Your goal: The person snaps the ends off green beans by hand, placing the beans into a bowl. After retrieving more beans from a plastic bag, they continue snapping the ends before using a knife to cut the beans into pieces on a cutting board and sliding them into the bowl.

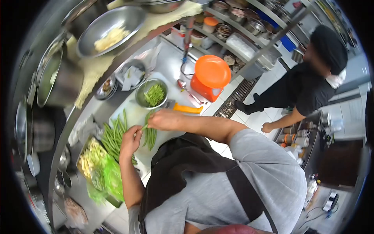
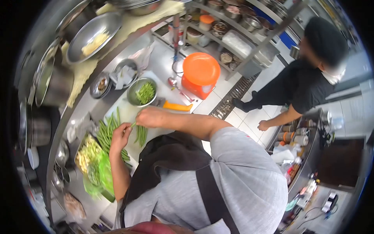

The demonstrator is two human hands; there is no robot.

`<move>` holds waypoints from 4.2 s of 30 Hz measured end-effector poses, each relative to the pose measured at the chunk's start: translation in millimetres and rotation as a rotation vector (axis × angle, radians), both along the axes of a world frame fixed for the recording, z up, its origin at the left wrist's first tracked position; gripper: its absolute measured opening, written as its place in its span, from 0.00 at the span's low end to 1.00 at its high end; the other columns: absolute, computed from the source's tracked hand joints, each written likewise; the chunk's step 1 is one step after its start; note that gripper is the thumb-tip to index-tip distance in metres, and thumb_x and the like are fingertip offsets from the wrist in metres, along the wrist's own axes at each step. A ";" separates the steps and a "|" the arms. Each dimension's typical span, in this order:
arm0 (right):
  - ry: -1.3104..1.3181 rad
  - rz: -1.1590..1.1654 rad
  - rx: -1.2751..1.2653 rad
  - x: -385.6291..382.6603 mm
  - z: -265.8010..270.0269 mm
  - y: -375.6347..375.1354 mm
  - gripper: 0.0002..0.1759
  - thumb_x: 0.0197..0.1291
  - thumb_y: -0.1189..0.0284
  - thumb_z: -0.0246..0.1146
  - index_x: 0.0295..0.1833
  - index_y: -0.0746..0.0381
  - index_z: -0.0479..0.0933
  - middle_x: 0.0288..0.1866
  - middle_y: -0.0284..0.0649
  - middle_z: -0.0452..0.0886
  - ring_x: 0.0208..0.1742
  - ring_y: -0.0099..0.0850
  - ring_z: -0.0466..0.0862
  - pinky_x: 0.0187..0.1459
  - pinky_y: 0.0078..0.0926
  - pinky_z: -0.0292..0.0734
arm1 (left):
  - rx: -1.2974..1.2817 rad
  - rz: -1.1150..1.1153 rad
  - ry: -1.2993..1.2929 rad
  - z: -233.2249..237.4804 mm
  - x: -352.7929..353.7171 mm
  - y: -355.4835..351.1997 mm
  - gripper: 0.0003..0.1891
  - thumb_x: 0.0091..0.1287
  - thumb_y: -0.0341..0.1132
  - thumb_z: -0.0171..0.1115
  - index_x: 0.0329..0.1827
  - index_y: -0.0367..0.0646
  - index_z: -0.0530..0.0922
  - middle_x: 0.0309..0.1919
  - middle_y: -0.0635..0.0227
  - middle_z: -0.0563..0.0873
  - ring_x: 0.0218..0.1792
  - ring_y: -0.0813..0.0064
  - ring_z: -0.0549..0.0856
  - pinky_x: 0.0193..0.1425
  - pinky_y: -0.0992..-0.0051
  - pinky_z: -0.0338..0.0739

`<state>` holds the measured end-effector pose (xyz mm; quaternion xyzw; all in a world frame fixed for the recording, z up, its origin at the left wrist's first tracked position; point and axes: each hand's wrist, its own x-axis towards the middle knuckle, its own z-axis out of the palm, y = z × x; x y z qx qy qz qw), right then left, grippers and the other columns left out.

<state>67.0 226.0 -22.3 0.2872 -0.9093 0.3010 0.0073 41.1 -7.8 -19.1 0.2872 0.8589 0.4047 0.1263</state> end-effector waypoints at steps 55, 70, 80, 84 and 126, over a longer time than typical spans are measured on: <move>-0.349 -0.415 -0.893 -2.6 53.2 11.4 0.12 0.68 0.67 0.61 0.38 0.65 0.81 0.26 0.37 0.80 0.22 0.26 0.79 0.26 0.25 0.72 | 0.550 0.155 -0.725 11.3 30.6 37.8 0.06 0.69 0.27 0.63 0.46 0.36 0.79 0.32 0.66 0.87 0.32 0.79 0.84 0.35 0.81 0.73; 0.082 -0.406 -0.269 -45.7 11.6 46.0 0.09 0.61 0.72 0.67 0.45 0.64 0.84 0.43 0.49 0.84 0.40 0.48 0.84 0.41 0.41 0.78 | -0.327 0.796 0.637 -60.8 1.5 -45.5 0.09 0.59 0.33 0.66 0.40 0.39 0.84 0.36 0.52 0.87 0.39 0.50 0.86 0.48 0.59 0.82; 0.044 -0.354 -0.251 -29.3 26.7 19.4 0.08 0.62 0.72 0.66 0.43 0.64 0.85 0.38 0.48 0.85 0.40 0.49 0.84 0.42 0.41 0.79 | -0.276 0.465 0.167 -92.5 -11.3 47.7 0.12 0.60 0.32 0.65 0.45 0.39 0.84 0.40 0.51 0.86 0.47 0.51 0.85 0.52 0.57 0.82; -0.028 -0.232 -0.222 -11.6 15.3 18.7 0.09 0.62 0.71 0.66 0.44 0.64 0.85 0.39 0.49 0.85 0.39 0.49 0.84 0.42 0.41 0.80 | -0.198 0.412 0.184 -98.2 -18.9 44.0 0.08 0.61 0.30 0.63 0.41 0.39 0.83 0.38 0.52 0.86 0.47 0.52 0.85 0.51 0.57 0.81; -0.446 -0.324 -0.602 -4.7 31.5 -3.0 0.12 0.70 0.69 0.62 0.39 0.68 0.82 0.25 0.34 0.79 0.20 0.20 0.75 0.23 0.20 0.68 | 1.386 0.760 -0.501 5.4 -6.1 3.9 0.06 0.71 0.25 0.62 0.46 0.40 0.74 0.40 0.62 0.85 0.40 0.70 0.86 0.49 0.70 0.83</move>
